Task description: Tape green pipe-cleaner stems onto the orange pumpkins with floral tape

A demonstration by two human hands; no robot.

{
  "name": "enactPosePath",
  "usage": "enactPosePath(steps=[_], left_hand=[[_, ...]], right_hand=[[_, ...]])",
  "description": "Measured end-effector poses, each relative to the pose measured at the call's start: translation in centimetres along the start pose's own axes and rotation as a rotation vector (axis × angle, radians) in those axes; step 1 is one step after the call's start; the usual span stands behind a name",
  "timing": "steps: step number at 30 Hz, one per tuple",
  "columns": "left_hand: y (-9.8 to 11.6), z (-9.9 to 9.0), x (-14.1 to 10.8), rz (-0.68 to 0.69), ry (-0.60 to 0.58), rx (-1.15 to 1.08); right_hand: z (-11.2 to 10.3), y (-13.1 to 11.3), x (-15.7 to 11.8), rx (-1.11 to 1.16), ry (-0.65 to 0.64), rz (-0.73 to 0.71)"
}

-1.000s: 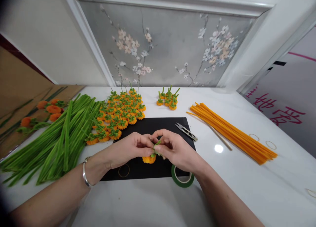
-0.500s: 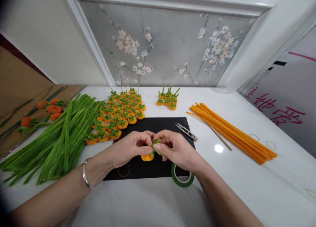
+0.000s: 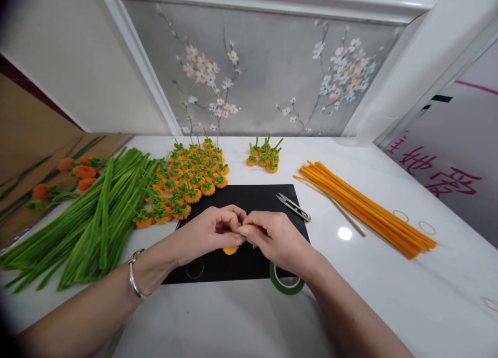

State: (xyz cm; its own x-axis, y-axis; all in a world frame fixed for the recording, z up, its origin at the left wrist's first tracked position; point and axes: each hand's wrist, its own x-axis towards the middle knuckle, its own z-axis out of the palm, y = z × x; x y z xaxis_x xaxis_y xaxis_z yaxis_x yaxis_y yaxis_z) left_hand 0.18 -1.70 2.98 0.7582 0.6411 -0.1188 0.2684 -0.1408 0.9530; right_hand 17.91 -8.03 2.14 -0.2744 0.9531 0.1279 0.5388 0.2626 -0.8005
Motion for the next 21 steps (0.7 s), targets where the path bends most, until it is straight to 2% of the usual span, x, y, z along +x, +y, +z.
enactPosePath(steps=[3,7,9,11,15,18,21], left_hand=[[-0.3,0.1,0.1,0.048,0.064,0.087],[-0.8,0.6,0.4,0.063,0.146,0.138],[-0.7,0.7,0.4,0.040,0.110,0.088],[-0.4,0.5,0.3,0.007,0.020,-0.014],[0.0,-0.2,0.1,-0.112,-0.122,-0.324],[-0.3,-0.3,0.0,-0.191,-0.171,-0.479],[-0.6,0.0,0.1,-0.215,-0.157,-0.506]], right_hand=[[0.2,0.0,0.1,-0.006,0.007,0.013],[0.9,0.3,0.2,-0.166,0.116,-0.131],[1.0,0.5,0.2,-0.235,0.122,-0.178],[0.9,0.6,0.1,-0.267,0.116,-0.184],[0.3,0.6,0.0,-0.233,0.145,-0.216],[0.0,0.4,0.1,-0.179,0.170,-0.250],[-0.2,0.1,0.0,-0.113,0.154,-0.173]])
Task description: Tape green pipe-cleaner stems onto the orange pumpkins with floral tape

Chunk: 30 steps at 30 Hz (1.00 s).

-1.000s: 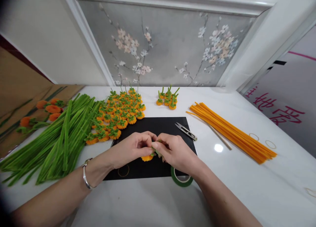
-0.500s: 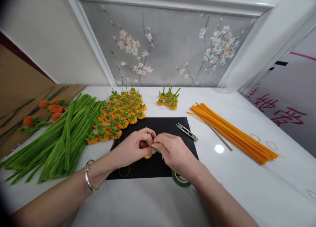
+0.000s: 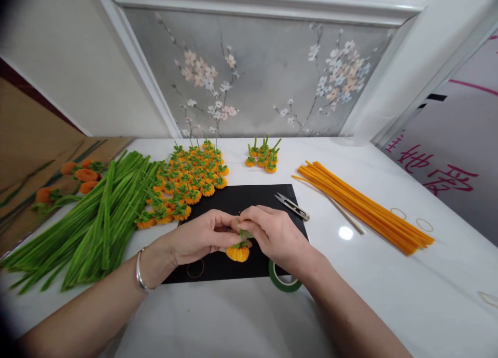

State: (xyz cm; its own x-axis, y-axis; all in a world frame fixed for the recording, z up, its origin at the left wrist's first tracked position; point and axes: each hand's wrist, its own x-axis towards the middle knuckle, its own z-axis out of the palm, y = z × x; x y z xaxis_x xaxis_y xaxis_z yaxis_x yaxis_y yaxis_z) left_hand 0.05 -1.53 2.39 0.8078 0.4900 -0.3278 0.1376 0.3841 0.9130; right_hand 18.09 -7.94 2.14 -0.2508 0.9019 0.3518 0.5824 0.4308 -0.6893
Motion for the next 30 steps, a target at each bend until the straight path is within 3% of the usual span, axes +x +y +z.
enactPosePath(steps=[4,13,17,20,26,30], left_hand=[[-0.1,0.2,0.0,0.119,0.074,0.146],[0.5,1.1,-0.2,0.326,0.287,0.885],[0.4,2.0,-0.4,0.391,0.392,1.052],[0.4,2.2,-0.5,0.413,0.402,1.036],[0.9,1.1,-0.7,0.248,0.094,0.602],[0.8,0.9,-0.6,0.199,0.071,0.510]], right_hand=[[-0.3,-0.2,-0.1,0.159,-0.083,0.202],[0.6,-0.4,0.1,0.333,-0.053,0.319],[0.9,-0.6,0.2,0.337,-0.044,0.359],[0.9,-0.5,0.1,0.310,-0.041,0.359],[0.2,-0.4,-0.2,0.367,-0.071,0.268],[0.1,-0.5,-0.3,0.369,-0.103,0.243]])
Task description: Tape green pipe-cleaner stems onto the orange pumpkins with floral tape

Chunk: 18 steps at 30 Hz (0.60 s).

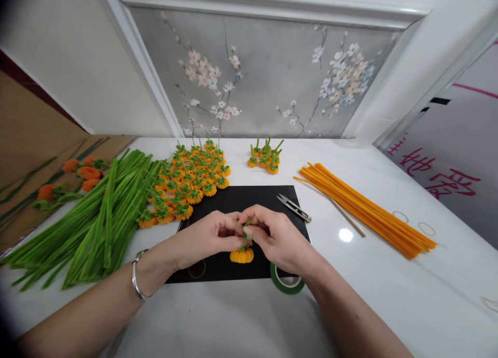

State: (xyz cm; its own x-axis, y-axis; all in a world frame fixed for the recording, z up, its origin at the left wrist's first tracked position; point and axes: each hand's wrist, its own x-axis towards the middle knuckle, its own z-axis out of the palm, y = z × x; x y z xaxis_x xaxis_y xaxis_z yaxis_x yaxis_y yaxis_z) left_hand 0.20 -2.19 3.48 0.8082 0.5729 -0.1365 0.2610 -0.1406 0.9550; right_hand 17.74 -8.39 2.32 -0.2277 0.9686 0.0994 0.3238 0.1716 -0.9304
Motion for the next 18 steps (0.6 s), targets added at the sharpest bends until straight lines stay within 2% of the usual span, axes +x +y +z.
enactPosePath(steps=[8,18], left_hand=[[0.14,0.24,0.13,0.022,0.083,0.076],[0.04,0.53,0.30,0.066,0.106,0.138]], right_hand=[[-0.24,0.04,-0.07,-0.077,0.001,0.020],[-0.64,-0.10,-0.14,-0.277,-0.043,-0.038]])
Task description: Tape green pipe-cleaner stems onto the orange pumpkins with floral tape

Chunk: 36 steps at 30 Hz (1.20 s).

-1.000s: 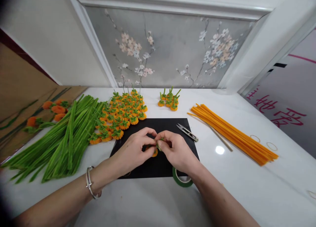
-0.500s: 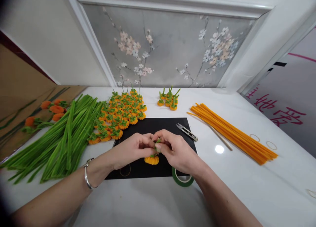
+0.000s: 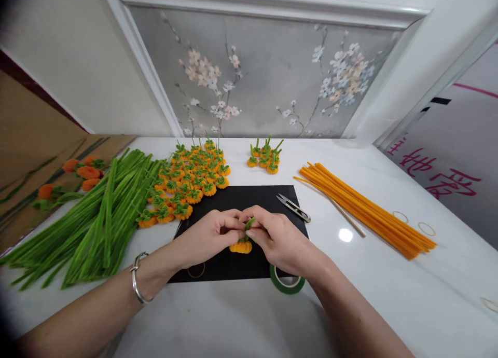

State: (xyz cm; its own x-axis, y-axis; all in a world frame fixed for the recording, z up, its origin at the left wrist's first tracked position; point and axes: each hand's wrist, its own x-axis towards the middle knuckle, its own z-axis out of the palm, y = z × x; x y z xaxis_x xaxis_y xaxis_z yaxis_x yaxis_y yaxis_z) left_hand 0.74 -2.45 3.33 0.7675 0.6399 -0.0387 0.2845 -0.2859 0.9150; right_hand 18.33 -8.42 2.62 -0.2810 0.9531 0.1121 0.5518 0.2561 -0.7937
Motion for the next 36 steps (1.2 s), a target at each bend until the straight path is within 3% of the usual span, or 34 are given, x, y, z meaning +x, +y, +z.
enactPosePath(steps=[8,19,26,30,33,36], left_hand=[[0.3,0.0,0.1,-0.019,0.015,0.023],[0.6,1.2,-0.5,0.146,0.168,0.465],[-0.2,1.4,-0.8,0.217,0.160,0.577],[-0.3,1.2,-0.8,0.224,0.140,0.534],[0.1,0.6,-0.7,0.133,0.108,0.383],[0.3,-0.2,-0.4,0.007,-0.012,0.136]], right_hand=[[-0.6,0.2,0.1,-0.146,0.058,0.007],[0.1,0.2,0.2,0.243,0.042,0.136],[-0.2,0.2,-0.1,0.223,0.038,0.203],[-0.1,0.4,0.0,-0.019,0.013,0.217],[0.0,0.4,0.1,-0.153,0.015,0.130],[-0.1,0.4,0.2,-0.168,0.024,0.054]])
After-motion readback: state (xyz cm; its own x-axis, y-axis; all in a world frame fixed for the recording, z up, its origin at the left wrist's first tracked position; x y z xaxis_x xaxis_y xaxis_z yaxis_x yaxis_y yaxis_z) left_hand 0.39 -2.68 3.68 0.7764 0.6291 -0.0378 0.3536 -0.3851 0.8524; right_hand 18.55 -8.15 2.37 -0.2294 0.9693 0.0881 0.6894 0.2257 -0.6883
